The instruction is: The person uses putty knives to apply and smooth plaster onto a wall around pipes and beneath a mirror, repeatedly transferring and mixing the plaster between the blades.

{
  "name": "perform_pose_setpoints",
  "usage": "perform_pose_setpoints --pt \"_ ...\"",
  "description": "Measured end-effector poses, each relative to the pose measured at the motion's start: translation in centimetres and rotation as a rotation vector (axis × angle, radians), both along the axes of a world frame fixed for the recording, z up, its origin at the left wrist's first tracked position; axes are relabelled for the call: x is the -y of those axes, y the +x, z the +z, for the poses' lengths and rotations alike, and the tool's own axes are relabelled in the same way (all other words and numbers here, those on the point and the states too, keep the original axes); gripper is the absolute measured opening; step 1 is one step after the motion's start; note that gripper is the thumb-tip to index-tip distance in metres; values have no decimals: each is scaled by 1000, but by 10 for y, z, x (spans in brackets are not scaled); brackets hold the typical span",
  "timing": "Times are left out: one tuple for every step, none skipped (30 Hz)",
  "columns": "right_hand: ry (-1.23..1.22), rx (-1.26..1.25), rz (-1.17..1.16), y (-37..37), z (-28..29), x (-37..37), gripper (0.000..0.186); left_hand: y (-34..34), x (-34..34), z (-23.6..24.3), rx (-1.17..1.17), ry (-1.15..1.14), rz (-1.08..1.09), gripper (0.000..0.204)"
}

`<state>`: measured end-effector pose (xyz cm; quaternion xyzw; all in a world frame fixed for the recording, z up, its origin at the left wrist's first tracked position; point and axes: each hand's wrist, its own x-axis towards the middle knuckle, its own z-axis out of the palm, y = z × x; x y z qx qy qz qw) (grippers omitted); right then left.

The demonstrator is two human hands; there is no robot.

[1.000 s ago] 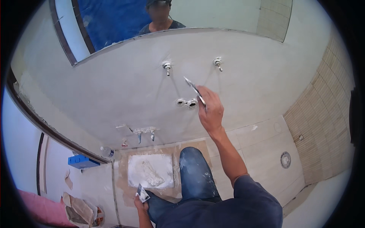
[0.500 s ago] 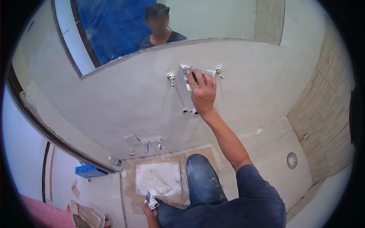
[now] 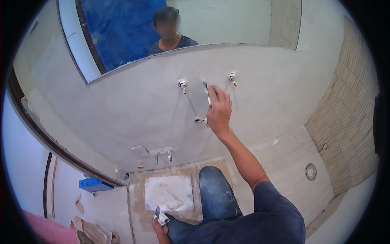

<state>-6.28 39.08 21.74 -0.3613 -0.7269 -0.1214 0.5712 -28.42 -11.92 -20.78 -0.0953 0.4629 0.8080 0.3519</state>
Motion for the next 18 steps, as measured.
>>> perform_pose_setpoints --pt "-11 -103 -11 -5 11 -3 51 0 0 1 -6 -23 10 31" --pt "-29 -113 -15 -11 20 -7 51 -1 0 2 -19 -4 -13 31" --pt "6 -98 -69 -18 27 -12 51 -1 0 2 1 7 -17 31" --pt "60 -76 -118 -24 30 -16 51 -1 0 3 40 -11 0 31" --pt "61 -83 -150 -31 29 -19 53 -1 0 4 19 20 -21 31" --pt "63 -84 -147 -34 25 -22 53 -1 1 5 11 -1 -9 31" --pt "131 -31 -158 -36 17 -23 51 0 2 5 2 -21 4 31" --pt "194 31 -170 -36 8 -24 50 1 3 6 2 -18 7 31" --pt "202 21 -167 -34 -1 -25 50 2 3 6 -11 -12 -1 30" --pt "231 122 -148 -29 -12 -25 49 2 4 6 -15 -26 2 29" --pt "270 215 -132 -23 -22 -22 48 2 4 6 -23 -11 -12 29" --pt "256 226 -130 -16 -31 -18 48 2 4 6 -27 3 -10 30" --pt "223 317 -74 -8 -38 -13 48 2 3 5 -23 0 5 30" --pt "213 397 -18 -1 -42 -8 49 2 2 5 -26 24 -7 30" --pt "172 461 5 7 -43 -3 47 1 1 4 3 19 5 30" --pt "164 470 4 11 -37 -3 47 1 0 3 31 14 16 30" --pt "200 431 2 14 -31 -1 46 0 -1 3 35 16 17 30" --pt "235 392 0 17 -22 0 46 0 -2 3 38 20 16 30"
